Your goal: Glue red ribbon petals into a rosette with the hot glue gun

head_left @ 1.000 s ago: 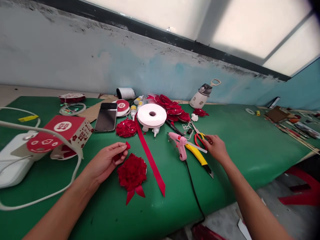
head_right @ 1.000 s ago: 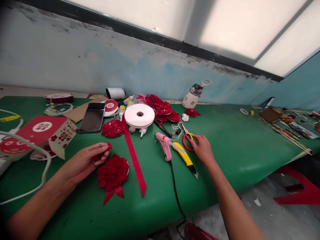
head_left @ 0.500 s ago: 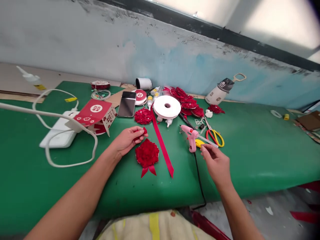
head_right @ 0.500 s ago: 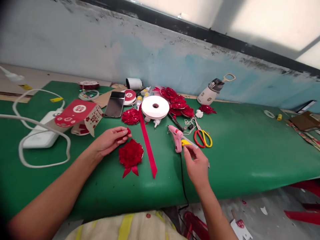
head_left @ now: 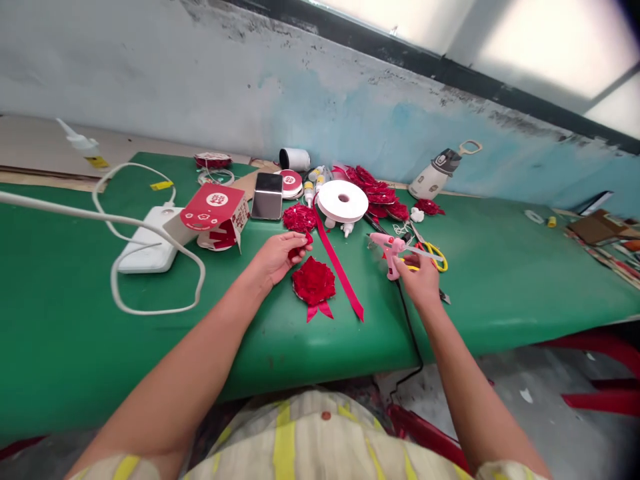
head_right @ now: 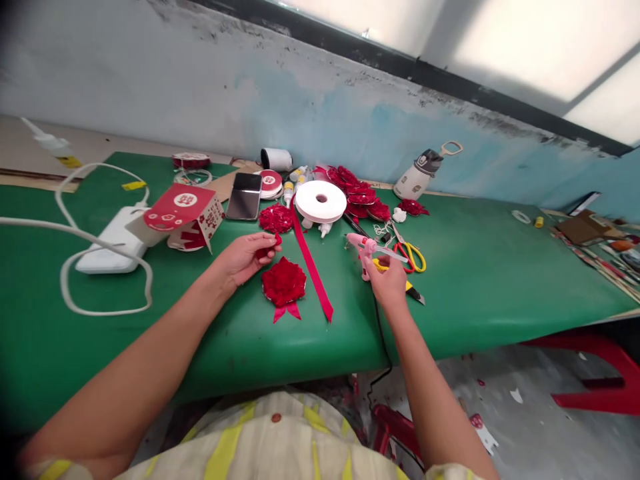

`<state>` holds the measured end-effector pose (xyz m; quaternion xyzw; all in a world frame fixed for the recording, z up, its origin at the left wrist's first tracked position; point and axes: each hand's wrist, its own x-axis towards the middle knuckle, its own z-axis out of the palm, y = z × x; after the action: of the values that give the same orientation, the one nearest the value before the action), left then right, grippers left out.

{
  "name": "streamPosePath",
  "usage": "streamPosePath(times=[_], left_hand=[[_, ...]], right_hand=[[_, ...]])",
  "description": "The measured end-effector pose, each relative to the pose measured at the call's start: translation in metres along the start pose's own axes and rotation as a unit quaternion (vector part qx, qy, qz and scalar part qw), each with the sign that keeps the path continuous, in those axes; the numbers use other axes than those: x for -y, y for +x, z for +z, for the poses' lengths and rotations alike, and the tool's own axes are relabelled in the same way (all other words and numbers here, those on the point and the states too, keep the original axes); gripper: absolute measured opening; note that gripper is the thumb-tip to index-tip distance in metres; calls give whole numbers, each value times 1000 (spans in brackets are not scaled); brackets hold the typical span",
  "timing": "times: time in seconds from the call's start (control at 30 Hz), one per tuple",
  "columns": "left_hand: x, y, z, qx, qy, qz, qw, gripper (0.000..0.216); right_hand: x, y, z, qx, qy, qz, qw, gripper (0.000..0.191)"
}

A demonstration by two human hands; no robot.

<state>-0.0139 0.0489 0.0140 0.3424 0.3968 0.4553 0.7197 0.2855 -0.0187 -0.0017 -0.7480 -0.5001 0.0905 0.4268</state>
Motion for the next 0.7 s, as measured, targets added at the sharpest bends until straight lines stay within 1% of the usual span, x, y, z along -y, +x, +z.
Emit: streamPosePath(times=[0.1, 0.17, 0.27, 0.37, 0.43, 0.5, 0.57, 0.63, 0.7], left_hand=[[1, -3, 4, 19, -3, 0, 1000, 13], [2, -5, 6, 30, -2, -2, 1000, 13], [-1, -7, 9, 30, 12, -12, 999, 13], [-10, -10, 10, 18, 25, -14, 999, 12], [-17, -13, 11, 18, 42, -14, 999, 10], [-22, -15, 11, 21, 73, -17, 997, 9], [-23, -16, 9, 16, 102, -15, 995, 9], [-19, -16, 7, -3, 112, -2, 994, 9], [-13, -15, 3, -21, 112, 13, 993, 9]], right_hand=[[5, 14, 13, 36, -33, -9, 999, 35], [5, 19, 20, 45, -49, -12, 998, 32], [3, 21, 26, 51, -51, -12, 997, 32], [1, 17, 24, 52, -22, -5, 998, 35], [3, 11, 17, 51, 5, 0, 999, 39], [10, 4, 8, 65, 56, -6, 996, 42], [20, -3, -2, 112, 158, -19, 981, 39], [30, -9, -12, 182, 252, -18, 950, 33], [39, -14, -20, 255, 284, -8, 924, 29]])
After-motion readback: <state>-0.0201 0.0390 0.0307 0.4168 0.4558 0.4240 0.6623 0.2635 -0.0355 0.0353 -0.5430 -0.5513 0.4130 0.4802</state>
